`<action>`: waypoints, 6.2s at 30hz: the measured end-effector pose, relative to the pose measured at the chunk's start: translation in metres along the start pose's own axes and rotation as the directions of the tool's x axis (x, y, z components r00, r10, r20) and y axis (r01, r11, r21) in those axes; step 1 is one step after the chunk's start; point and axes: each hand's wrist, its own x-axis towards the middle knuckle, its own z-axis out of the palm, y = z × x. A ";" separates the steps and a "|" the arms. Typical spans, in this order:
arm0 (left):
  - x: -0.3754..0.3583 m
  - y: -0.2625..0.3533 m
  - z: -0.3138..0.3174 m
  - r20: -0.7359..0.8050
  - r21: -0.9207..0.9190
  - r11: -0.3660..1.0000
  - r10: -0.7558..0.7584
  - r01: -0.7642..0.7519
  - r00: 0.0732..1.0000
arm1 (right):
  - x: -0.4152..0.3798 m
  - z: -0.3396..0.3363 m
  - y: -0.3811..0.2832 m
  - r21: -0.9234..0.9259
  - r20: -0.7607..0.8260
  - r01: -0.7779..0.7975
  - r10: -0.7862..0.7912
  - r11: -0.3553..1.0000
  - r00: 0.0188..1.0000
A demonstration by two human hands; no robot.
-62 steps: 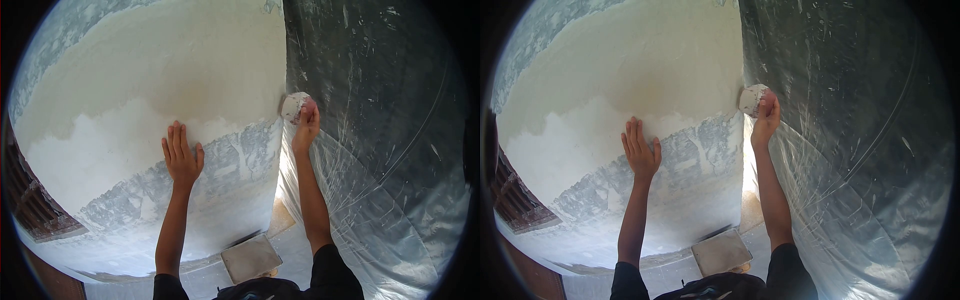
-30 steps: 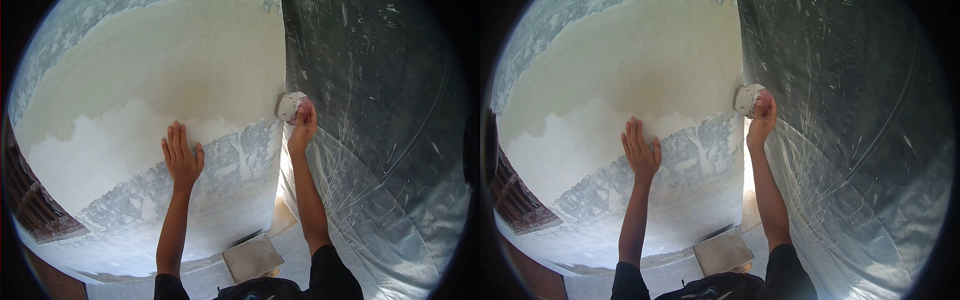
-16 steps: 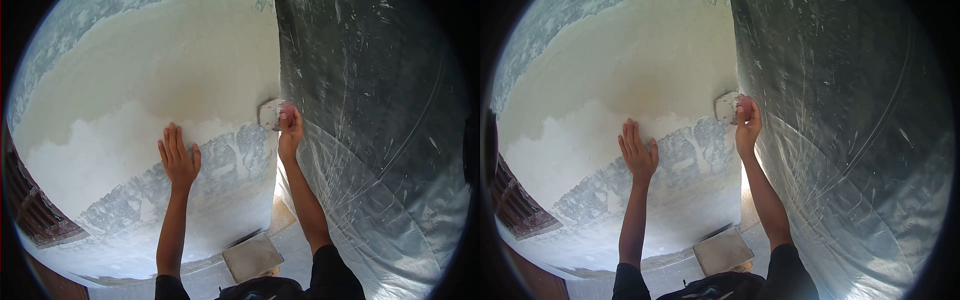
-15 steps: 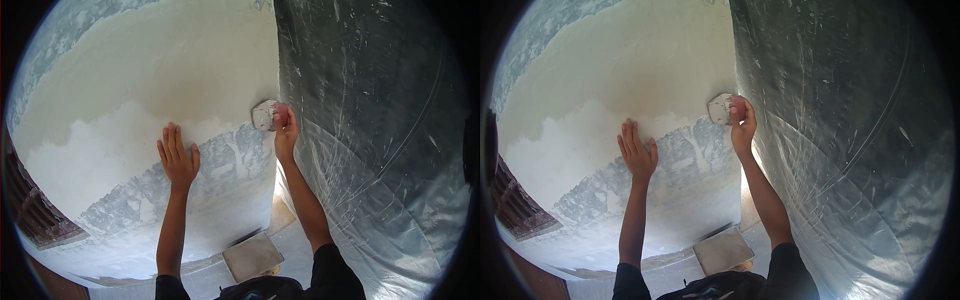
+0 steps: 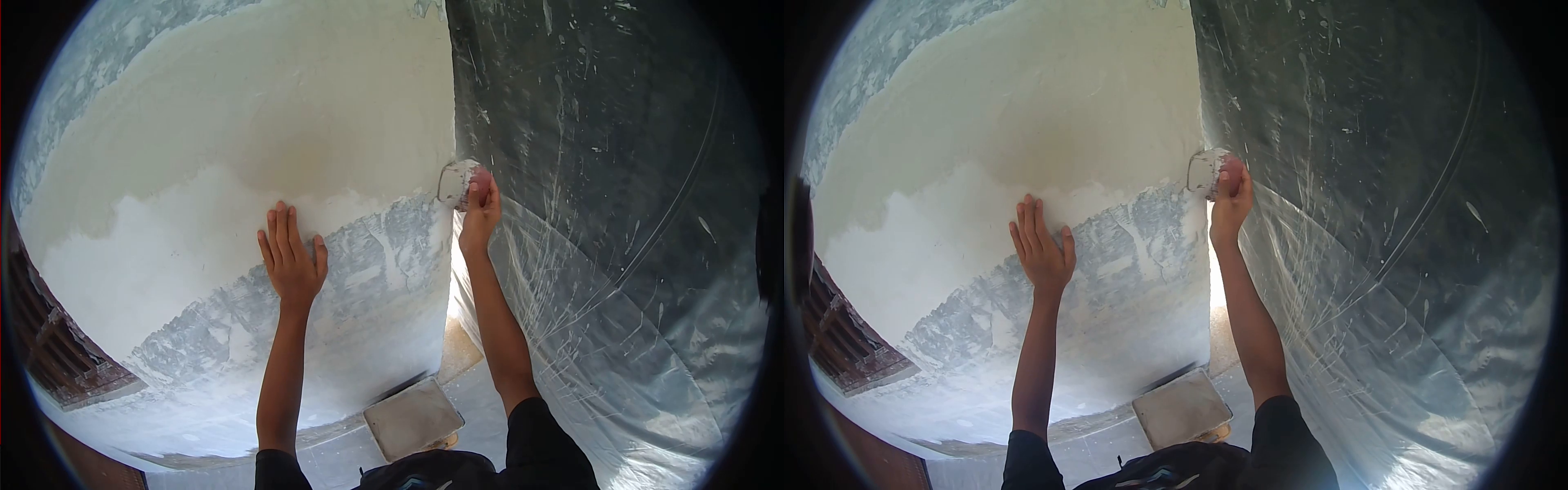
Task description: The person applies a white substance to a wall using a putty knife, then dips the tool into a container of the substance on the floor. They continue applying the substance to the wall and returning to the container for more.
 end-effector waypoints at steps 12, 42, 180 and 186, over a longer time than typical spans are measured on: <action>-0.002 0.001 0.000 -0.001 0.013 1.000 0.006 -0.006 1.000 | 0.001 -0.004 0.001 0.081 -0.100 -0.064 0.072 0.995 0.992; -0.019 0.003 0.003 0.009 0.016 1.000 -0.020 0.020 1.000 | -0.040 0.046 -0.034 -0.039 0.322 0.062 -0.046 0.997 0.946; -0.711 0.111 -0.175 0.950 0.287 0.404 -0.239 0.869 -0.202 | -0.509 -0.415 0.113 -0.838 0.417 0.288 0.884 0.464 -0.212; -0.705 0.109 -0.175 0.948 0.300 0.408 -0.230 0.862 -0.221 | -0.504 -0.418 0.116 -0.820 0.390 0.360 0.895 0.444 -0.215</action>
